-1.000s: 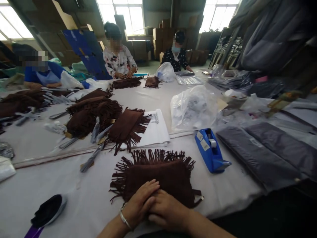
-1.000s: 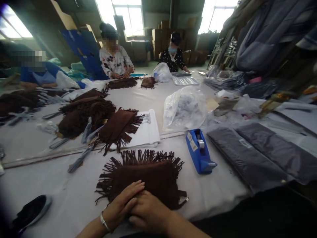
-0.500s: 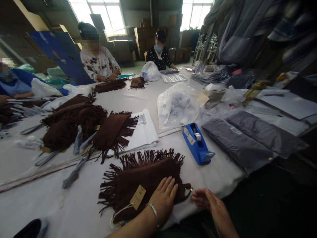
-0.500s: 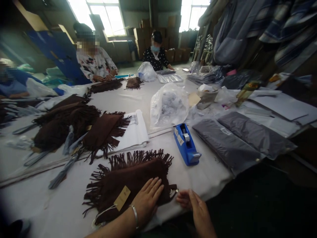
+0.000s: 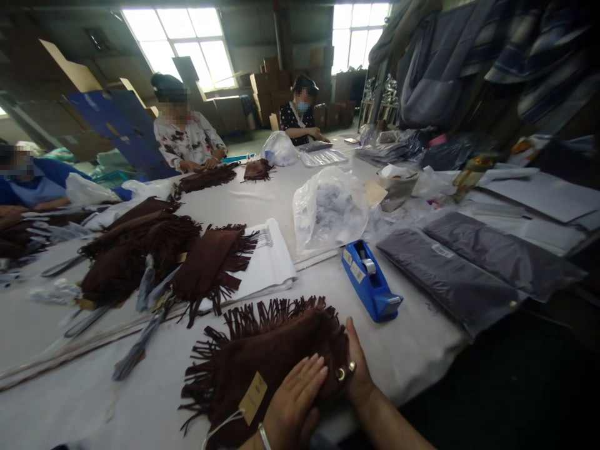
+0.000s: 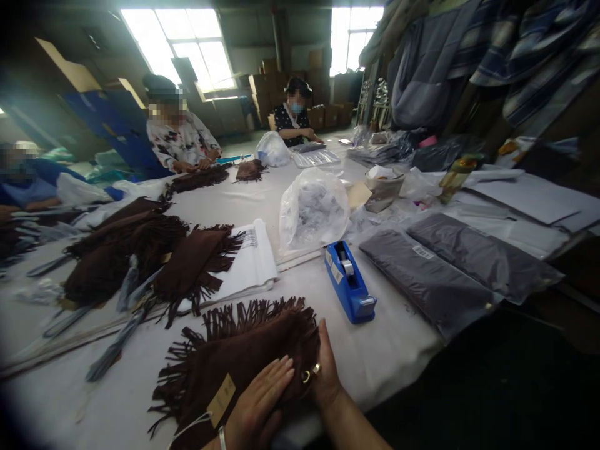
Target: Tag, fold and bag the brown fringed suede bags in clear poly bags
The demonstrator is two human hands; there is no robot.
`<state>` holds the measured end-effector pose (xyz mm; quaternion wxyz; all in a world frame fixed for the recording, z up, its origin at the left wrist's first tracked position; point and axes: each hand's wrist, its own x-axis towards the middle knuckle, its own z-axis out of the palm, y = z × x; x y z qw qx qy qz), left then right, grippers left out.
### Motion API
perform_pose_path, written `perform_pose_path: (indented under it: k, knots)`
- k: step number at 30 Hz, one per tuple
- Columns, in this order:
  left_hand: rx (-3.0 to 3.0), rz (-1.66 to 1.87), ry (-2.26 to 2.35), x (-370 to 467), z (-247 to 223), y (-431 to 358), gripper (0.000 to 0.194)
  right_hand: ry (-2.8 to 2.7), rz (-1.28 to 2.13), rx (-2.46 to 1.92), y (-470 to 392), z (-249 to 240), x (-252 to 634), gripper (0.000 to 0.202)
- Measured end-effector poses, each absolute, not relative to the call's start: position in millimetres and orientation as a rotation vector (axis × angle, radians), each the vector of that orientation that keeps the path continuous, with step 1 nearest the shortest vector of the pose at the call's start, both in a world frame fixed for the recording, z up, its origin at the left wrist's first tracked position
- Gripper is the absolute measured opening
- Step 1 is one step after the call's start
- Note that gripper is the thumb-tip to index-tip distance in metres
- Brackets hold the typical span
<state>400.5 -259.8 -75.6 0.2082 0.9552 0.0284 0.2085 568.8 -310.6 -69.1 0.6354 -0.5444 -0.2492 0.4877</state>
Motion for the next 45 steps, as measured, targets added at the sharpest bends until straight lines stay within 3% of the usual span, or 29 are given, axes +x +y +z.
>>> perform_pose_path:
  k: [3, 8, 11, 15, 17, 20, 24, 30, 37, 39, 43, 45]
  knots:
    - [2.668, 0.444, 0.024, 400, -83, -261, 0.071, -0.512, 1.127, -1.244, -309, -76, 591, 0.075]
    - [2.645, 0.191, 0.015, 406, -93, -266, 0.073, -0.191, 1.206, -0.9, -341, -96, 628, 0.044]
    - [2.63, 0.083, -0.006, 408, -98, -267, 0.065, -0.114, 1.076, -1.014, -367, -96, 643, 0.043]
    - [2.576, 0.099, -0.013, 407, -102, -267, 0.056, -0.547, 0.637, -1.736, -377, -70, 640, 0.045]
    - [2.546, 0.108, -0.001, 407, -101, -268, 0.052, -0.976, 0.498, -1.867, -359, -50, 627, 0.04]
    - [2.508, 0.094, 0.044, 408, -99, -270, 0.05, -1.55, 0.569, -1.776, -309, -24, 600, 0.037]
    - [2.465, 0.073, 0.036, 410, -100, -270, 0.048, -1.985, 0.929, -1.808, -239, -16, 572, 0.038]
    - [2.408, 0.191, 0.067, 406, -109, -273, 0.048, -2.163, 1.074, -1.761, -217, -32, 572, 0.047]
    - [2.357, 0.335, 0.091, 405, -125, -280, 0.046, -1.804, 0.176, -2.299, -237, -31, 578, 0.046]
    - [2.334, 0.353, 0.107, 408, -130, -282, 0.045, -1.865, 0.219, -2.201, -240, -31, 564, 0.044]
    - [2.321, 0.307, 0.15, 410, -137, -284, 0.045, -2.315, 0.651, -1.698, -227, -43, 538, 0.039]
    - [2.331, 0.277, 0.122, 410, -141, -284, 0.047, -2.308, 0.564, -1.789, -213, -48, 539, 0.038]
